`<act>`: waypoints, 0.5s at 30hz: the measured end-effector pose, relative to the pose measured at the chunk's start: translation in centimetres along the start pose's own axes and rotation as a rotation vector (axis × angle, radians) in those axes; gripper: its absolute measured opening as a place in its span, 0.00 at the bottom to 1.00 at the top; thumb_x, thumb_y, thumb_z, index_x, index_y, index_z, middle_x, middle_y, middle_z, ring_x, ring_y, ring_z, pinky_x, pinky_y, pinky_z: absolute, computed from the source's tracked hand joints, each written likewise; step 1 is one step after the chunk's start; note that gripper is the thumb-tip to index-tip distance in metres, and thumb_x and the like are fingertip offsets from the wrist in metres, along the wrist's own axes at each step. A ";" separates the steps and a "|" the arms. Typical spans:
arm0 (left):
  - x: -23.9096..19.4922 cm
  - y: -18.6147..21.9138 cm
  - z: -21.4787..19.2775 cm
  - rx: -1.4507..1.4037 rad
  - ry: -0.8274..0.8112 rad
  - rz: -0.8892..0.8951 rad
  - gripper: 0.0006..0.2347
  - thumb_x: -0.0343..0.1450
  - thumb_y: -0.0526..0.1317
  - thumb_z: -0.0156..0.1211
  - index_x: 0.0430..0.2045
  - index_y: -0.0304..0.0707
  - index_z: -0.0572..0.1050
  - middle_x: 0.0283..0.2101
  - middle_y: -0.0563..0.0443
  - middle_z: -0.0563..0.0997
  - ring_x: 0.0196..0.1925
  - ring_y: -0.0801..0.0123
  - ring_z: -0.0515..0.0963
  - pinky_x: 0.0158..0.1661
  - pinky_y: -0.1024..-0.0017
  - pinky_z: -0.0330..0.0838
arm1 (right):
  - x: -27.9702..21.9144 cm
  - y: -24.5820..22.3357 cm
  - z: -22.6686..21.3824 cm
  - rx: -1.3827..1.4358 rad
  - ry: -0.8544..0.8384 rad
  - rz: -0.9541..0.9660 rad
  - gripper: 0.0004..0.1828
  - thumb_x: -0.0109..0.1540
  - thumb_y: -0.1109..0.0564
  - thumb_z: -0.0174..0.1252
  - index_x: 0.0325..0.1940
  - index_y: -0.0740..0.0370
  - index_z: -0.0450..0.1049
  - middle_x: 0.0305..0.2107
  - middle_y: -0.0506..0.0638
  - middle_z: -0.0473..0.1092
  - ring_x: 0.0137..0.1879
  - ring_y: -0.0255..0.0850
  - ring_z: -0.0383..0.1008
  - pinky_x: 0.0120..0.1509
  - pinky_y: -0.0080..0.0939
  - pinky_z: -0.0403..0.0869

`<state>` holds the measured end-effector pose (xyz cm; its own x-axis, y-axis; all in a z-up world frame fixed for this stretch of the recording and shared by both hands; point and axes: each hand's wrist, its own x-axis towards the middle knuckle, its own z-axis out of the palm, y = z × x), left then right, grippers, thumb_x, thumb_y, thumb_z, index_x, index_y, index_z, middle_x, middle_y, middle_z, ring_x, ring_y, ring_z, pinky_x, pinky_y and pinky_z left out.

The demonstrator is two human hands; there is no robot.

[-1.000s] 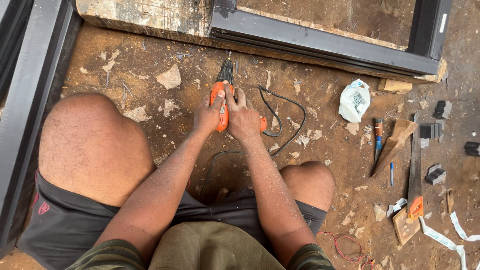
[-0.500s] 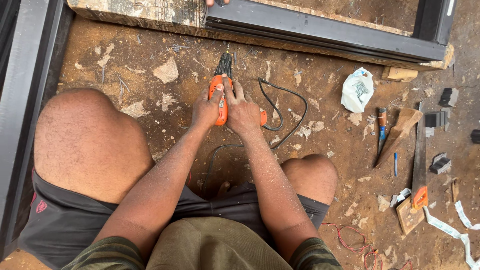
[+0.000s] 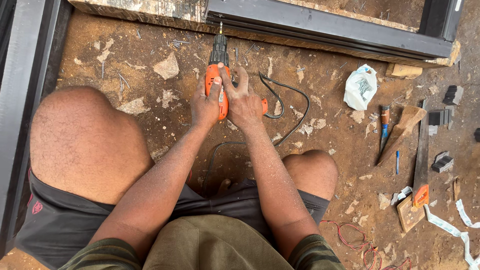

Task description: The person uses an orange corded drill to drive screws into a dark grey window frame resting on wooden blocks. Another person assists by holding the frame steady. The camera wearer repeatedly picks screws from a white plastic bag and fastens them into the frame.

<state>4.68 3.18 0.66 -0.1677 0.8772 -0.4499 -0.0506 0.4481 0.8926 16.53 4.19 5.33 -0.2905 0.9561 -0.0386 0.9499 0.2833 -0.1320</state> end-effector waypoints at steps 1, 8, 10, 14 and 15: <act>0.0 0.0 0.0 0.007 0.004 0.001 0.27 0.75 0.59 0.52 0.64 0.42 0.68 0.48 0.45 0.80 0.49 0.67 0.83 0.50 0.67 0.79 | 0.1 -0.1 -0.1 0.001 -0.006 0.001 0.44 0.60 0.59 0.63 0.77 0.41 0.52 0.65 0.63 0.58 0.55 0.55 0.78 0.42 0.46 0.82; 1.0 -0.2 -0.2 0.049 0.013 0.019 0.29 0.75 0.59 0.51 0.67 0.40 0.64 0.52 0.43 0.79 0.52 0.64 0.82 0.52 0.65 0.77 | 0.8 0.1 0.0 0.013 0.039 -0.026 0.44 0.62 0.59 0.62 0.79 0.42 0.52 0.55 0.58 0.65 0.56 0.53 0.77 0.47 0.47 0.82; 1.3 -0.4 -0.3 0.063 0.011 0.034 0.29 0.75 0.59 0.52 0.67 0.40 0.65 0.53 0.43 0.80 0.53 0.64 0.82 0.52 0.65 0.77 | 0.8 0.1 0.2 0.026 0.026 -0.018 0.44 0.63 0.59 0.62 0.79 0.42 0.51 0.52 0.57 0.66 0.55 0.51 0.77 0.46 0.48 0.82; 1.7 -0.3 -0.4 0.077 0.022 0.037 0.29 0.76 0.60 0.52 0.66 0.39 0.66 0.53 0.43 0.80 0.53 0.64 0.83 0.53 0.65 0.77 | 1.2 0.0 0.2 0.000 0.035 -0.019 0.45 0.62 0.59 0.62 0.79 0.42 0.51 0.49 0.55 0.66 0.52 0.50 0.78 0.45 0.47 0.82; 1.8 -0.1 -0.3 0.083 0.023 0.030 0.29 0.76 0.60 0.52 0.66 0.39 0.66 0.52 0.43 0.81 0.53 0.64 0.83 0.53 0.65 0.77 | 1.4 0.1 0.2 -0.009 0.050 -0.026 0.45 0.61 0.59 0.62 0.79 0.42 0.51 0.49 0.55 0.66 0.52 0.49 0.78 0.45 0.46 0.82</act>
<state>4.11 4.72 -0.25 -0.1902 0.8867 -0.4214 0.0361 0.4353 0.8996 16.23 5.52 5.08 -0.3097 0.9507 0.0139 0.9430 0.3089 -0.1239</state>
